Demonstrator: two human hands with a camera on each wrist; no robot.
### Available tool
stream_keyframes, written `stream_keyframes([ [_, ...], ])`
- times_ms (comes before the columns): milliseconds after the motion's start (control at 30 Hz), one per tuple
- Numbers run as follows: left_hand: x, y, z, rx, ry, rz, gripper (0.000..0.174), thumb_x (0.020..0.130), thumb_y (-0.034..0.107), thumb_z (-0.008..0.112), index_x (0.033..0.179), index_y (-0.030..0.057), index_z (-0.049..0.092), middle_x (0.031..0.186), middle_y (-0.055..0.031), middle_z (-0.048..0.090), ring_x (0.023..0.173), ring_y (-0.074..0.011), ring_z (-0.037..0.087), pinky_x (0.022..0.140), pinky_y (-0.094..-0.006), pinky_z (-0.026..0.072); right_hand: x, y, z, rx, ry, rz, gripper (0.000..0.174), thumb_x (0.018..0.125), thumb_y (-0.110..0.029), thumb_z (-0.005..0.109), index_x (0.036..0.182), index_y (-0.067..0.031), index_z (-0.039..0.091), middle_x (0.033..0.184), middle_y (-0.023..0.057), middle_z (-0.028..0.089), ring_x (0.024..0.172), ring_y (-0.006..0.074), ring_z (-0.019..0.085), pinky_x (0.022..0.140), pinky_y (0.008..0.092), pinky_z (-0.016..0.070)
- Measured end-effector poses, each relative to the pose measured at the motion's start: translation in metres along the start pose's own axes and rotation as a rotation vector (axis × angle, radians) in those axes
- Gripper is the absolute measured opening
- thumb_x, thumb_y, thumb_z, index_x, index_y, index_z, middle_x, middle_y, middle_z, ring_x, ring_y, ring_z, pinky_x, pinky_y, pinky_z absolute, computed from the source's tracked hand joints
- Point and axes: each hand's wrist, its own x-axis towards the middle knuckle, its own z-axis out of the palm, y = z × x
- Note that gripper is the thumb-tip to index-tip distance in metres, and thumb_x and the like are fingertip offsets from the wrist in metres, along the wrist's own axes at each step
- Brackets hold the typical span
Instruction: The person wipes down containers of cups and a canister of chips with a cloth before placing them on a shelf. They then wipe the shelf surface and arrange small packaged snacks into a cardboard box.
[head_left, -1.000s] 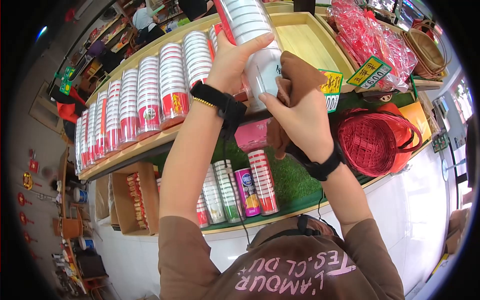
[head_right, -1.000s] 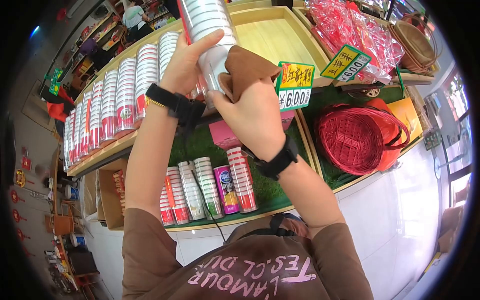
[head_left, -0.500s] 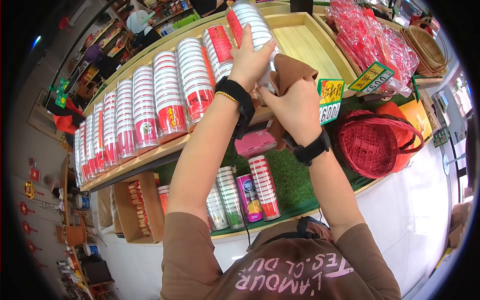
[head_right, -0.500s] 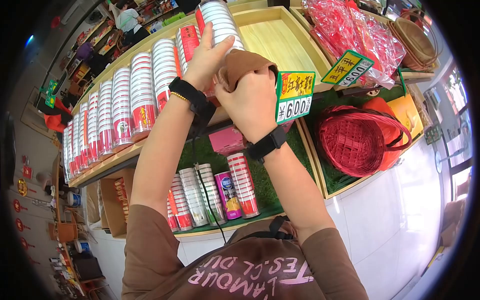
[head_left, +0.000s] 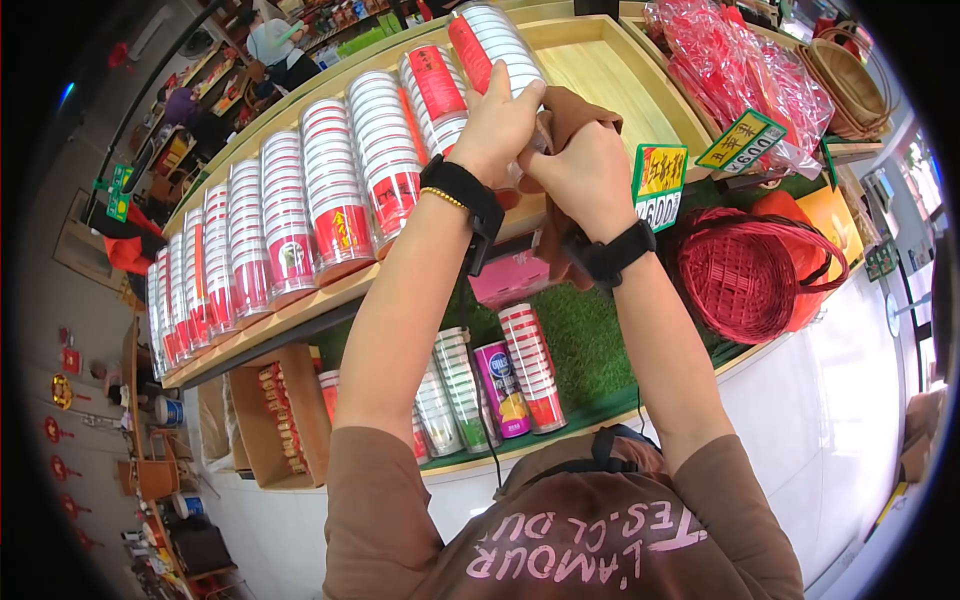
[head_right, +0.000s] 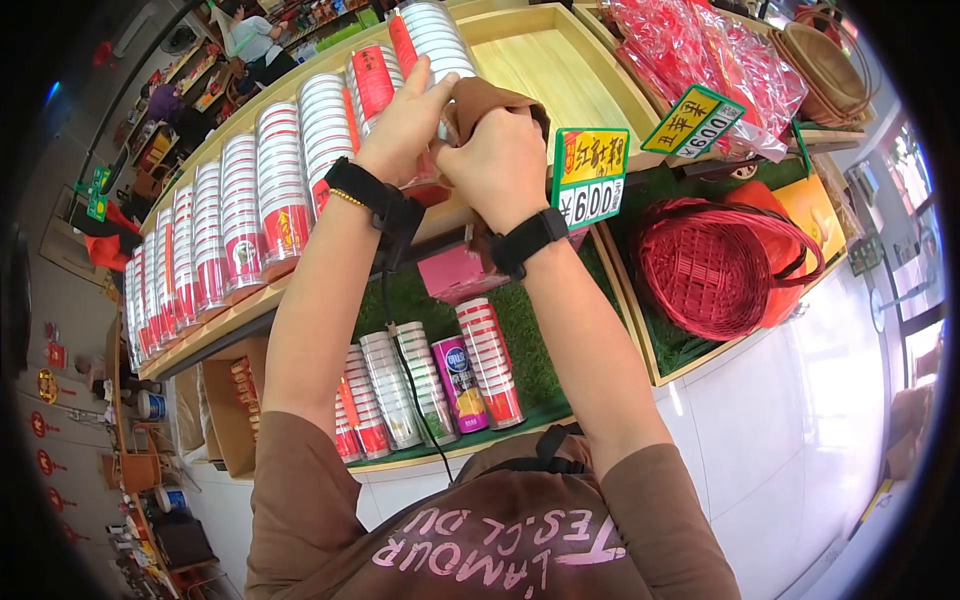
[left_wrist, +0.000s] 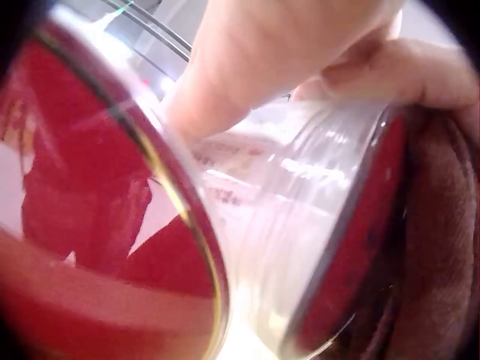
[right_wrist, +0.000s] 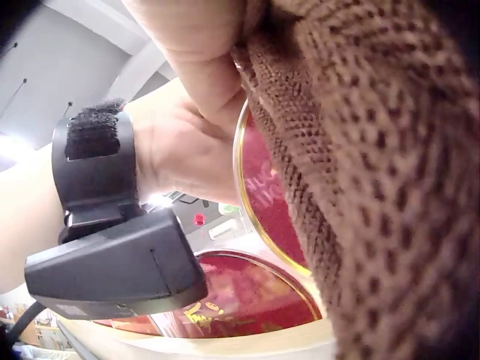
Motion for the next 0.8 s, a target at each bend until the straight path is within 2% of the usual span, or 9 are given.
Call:
stream_keyframes([
  [67, 0.002, -0.005, -0.001, 0.005, -0.046, -0.019, 0.056, 0.093, 0.032, 0.045, 0.136, 0.0025, 0.027, 0.105, -0.0121, 0.056, 0.088, -0.0179, 0.059, 0.064, -0.0262, 0.0500, 0.000, 0.000, 0.000, -0.017, -0.057, 0.065, 0.034, 0.060, -0.024, 0.071, 0.081, 0.0018, 0.064, 0.070, 0.0200, 0.062, 0.068, 0.0330, 0.062, 0.065, 0.0387, 0.0500],
  [167, -0.016, 0.012, -0.002, -0.154, -0.177, -0.147, 0.043, 0.093, 0.036, 0.043, 0.116, 0.0001, 0.045, 0.102, -0.0100, 0.058, 0.090, -0.0147, 0.057, 0.072, -0.0267, 0.0473, -0.001, -0.007, -0.006, -0.100, -0.127, 0.136, 0.026, 0.060, -0.023, 0.071, 0.065, 0.0012, 0.064, 0.058, 0.0165, 0.061, 0.059, 0.0340, 0.062, 0.062, 0.0381, 0.0510],
  [300, -0.031, 0.022, -0.005, -0.236, -0.207, -0.172, 0.041, 0.094, 0.039, 0.044, 0.101, 0.0004, 0.057, 0.097, -0.0058, 0.058, 0.082, -0.0100, 0.051, 0.072, -0.0248, 0.0433, -0.005, 0.003, 0.003, -0.110, -0.135, 0.064, 0.023, 0.062, -0.021, 0.071, 0.072, -0.0002, 0.066, 0.070, 0.0173, 0.063, 0.074, 0.0330, 0.061, 0.069, 0.0399, 0.0499],
  [367, -0.043, 0.030, -0.013, -0.258, -0.273, -0.141, 0.041, 0.094, 0.038, 0.044, 0.103, 0.0000, 0.056, 0.097, -0.0050, 0.058, 0.083, -0.0103, 0.050, 0.074, -0.0255, 0.0423, -0.011, 0.015, 0.016, -0.136, -0.070, -0.068, 0.022, 0.064, -0.018, 0.070, 0.077, -0.0006, 0.066, 0.081, 0.0189, 0.063, 0.085, 0.0345, 0.058, 0.074, 0.0415, 0.0487],
  [467, -0.071, 0.045, -0.024, -0.417, -0.265, -0.006, 0.041, 0.094, 0.037, 0.044, 0.107, -0.0010, 0.056, 0.098, -0.0049, 0.057, 0.086, -0.0097, 0.048, 0.077, -0.0255, 0.0407, -0.026, 0.017, 0.034, -0.270, 0.060, -0.147, 0.021, 0.065, -0.013, 0.066, 0.078, 0.0032, 0.065, 0.081, 0.0216, 0.062, 0.090, 0.0373, 0.054, 0.084, 0.0433, 0.0409],
  [500, -0.086, 0.052, -0.028, -0.488, -0.240, 0.049, 0.042, 0.094, 0.036, 0.045, 0.108, -0.0014, 0.056, 0.099, -0.0050, 0.057, 0.087, -0.0093, 0.048, 0.079, -0.0253, 0.0401, -0.029, 0.009, 0.032, -0.274, 0.006, -0.097, 0.020, 0.067, -0.013, 0.065, 0.080, 0.0034, 0.065, 0.091, 0.0218, 0.061, 0.097, 0.0391, 0.049, 0.089, 0.0440, 0.0371],
  [600, -0.140, 0.075, -0.055, -0.536, -0.175, 0.133, 0.045, 0.095, 0.033, 0.042, 0.119, -0.0035, 0.048, 0.115, -0.0105, 0.052, 0.106, -0.0158, 0.046, 0.093, -0.0300, 0.0349, -0.050, -0.008, 0.024, -0.174, 0.073, -0.221, 0.024, 0.069, -0.013, 0.065, 0.087, 0.0034, 0.064, 0.097, 0.0230, 0.058, 0.098, 0.0397, 0.049, 0.088, 0.0445, 0.0384],
  [667, -0.172, 0.073, -0.076, -0.519, -0.157, 0.213, 0.048, 0.095, 0.033, 0.040, 0.125, -0.0046, 0.043, 0.123, -0.0138, 0.048, 0.115, -0.0210, 0.043, 0.099, -0.0341, 0.0314, -0.072, -0.008, 0.023, -0.126, 0.083, -0.359, 0.032, 0.072, -0.007, 0.064, 0.104, -0.0021, 0.060, 0.103, 0.0184, 0.057, 0.101, 0.0382, 0.049, 0.088, 0.0434, 0.0392],
  [800, -0.236, 0.024, -0.096, -0.544, -0.132, 0.160, 0.054, 0.093, 0.036, 0.041, 0.126, -0.0061, 0.040, 0.132, -0.0194, 0.042, 0.122, -0.0283, 0.042, 0.100, -0.0420, 0.0332, -0.137, -0.015, 0.008, 0.044, -0.058, -0.391, 0.035, 0.075, -0.002, 0.062, 0.110, -0.0046, 0.057, 0.113, 0.0135, 0.054, 0.109, 0.0330, 0.049, 0.092, 0.0381, 0.0389],
])
